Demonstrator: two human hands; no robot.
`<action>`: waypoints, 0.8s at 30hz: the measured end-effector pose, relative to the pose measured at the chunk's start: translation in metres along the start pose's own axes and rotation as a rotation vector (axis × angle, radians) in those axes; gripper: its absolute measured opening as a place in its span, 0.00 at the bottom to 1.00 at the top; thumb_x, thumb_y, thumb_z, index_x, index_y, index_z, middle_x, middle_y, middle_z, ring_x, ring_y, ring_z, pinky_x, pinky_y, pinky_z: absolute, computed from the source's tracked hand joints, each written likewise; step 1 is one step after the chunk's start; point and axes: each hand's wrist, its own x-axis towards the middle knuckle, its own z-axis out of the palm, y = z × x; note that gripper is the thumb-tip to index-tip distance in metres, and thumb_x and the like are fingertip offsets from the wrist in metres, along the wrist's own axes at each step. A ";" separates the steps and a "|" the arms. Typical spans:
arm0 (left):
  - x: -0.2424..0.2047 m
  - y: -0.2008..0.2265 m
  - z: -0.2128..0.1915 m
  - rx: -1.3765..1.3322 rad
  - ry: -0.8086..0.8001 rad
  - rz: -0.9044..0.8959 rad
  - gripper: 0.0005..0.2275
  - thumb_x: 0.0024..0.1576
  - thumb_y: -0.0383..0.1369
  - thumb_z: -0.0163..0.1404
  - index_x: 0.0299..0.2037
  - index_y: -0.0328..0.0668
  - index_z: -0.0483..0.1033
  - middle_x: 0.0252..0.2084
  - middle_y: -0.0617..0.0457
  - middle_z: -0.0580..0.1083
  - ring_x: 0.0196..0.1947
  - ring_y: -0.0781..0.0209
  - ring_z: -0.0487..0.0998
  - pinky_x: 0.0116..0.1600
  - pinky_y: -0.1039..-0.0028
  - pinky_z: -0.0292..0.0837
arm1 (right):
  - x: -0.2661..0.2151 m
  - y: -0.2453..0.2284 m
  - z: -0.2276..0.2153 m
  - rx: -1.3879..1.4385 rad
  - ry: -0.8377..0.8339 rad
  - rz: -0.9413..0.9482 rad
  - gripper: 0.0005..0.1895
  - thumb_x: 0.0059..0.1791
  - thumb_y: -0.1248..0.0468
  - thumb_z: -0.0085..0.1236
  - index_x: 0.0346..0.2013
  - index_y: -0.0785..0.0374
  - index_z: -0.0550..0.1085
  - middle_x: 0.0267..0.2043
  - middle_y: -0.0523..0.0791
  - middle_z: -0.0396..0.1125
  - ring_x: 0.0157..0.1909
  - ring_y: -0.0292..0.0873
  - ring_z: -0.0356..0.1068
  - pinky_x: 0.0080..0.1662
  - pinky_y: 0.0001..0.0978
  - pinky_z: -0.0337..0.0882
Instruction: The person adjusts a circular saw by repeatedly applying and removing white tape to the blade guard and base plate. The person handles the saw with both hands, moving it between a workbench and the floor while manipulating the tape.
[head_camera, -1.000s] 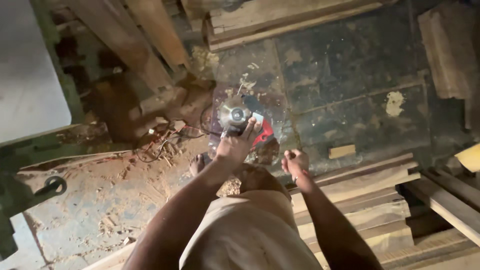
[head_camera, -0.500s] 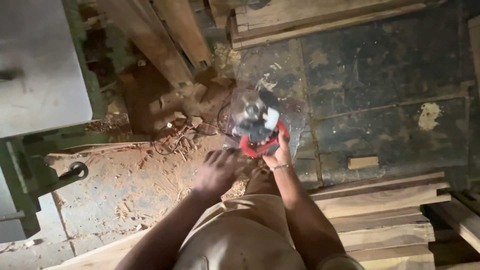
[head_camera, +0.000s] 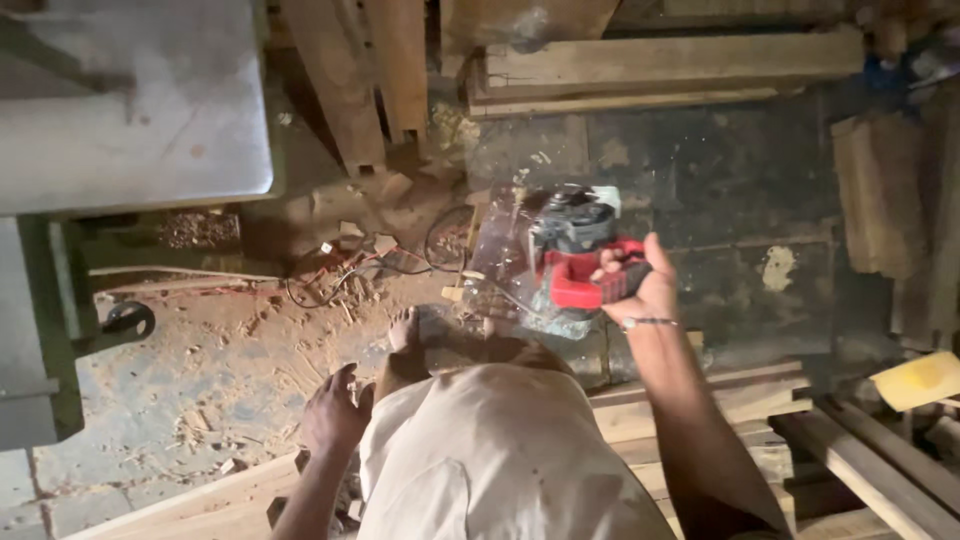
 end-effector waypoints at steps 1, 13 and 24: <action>-0.001 -0.013 0.003 0.000 -0.020 -0.029 0.21 0.54 0.45 0.56 0.57 0.53 0.75 0.50 0.50 0.79 0.49 0.47 0.80 0.52 0.59 0.75 | -0.011 -0.001 0.003 -0.002 -0.001 -0.020 0.25 0.55 0.41 0.53 0.36 0.62 0.72 0.31 0.47 0.68 0.30 0.44 0.68 0.38 0.43 0.68; 0.008 -0.094 0.022 -0.124 0.008 -0.165 0.23 0.54 0.45 0.57 0.59 0.52 0.73 0.50 0.51 0.80 0.51 0.48 0.79 0.53 0.59 0.75 | -0.094 -0.001 0.025 -0.024 0.068 -0.110 0.27 0.59 0.41 0.50 0.49 0.64 0.71 0.38 0.52 0.71 0.34 0.46 0.73 0.41 0.41 0.71; 0.003 -0.104 0.009 -0.011 -0.115 -0.223 0.23 0.57 0.47 0.55 0.61 0.54 0.73 0.54 0.50 0.78 0.54 0.49 0.79 0.57 0.60 0.73 | -0.138 0.020 0.050 -0.163 -0.038 -0.171 0.24 0.58 0.42 0.53 0.49 0.61 0.73 0.40 0.49 0.71 0.37 0.41 0.69 0.42 0.38 0.68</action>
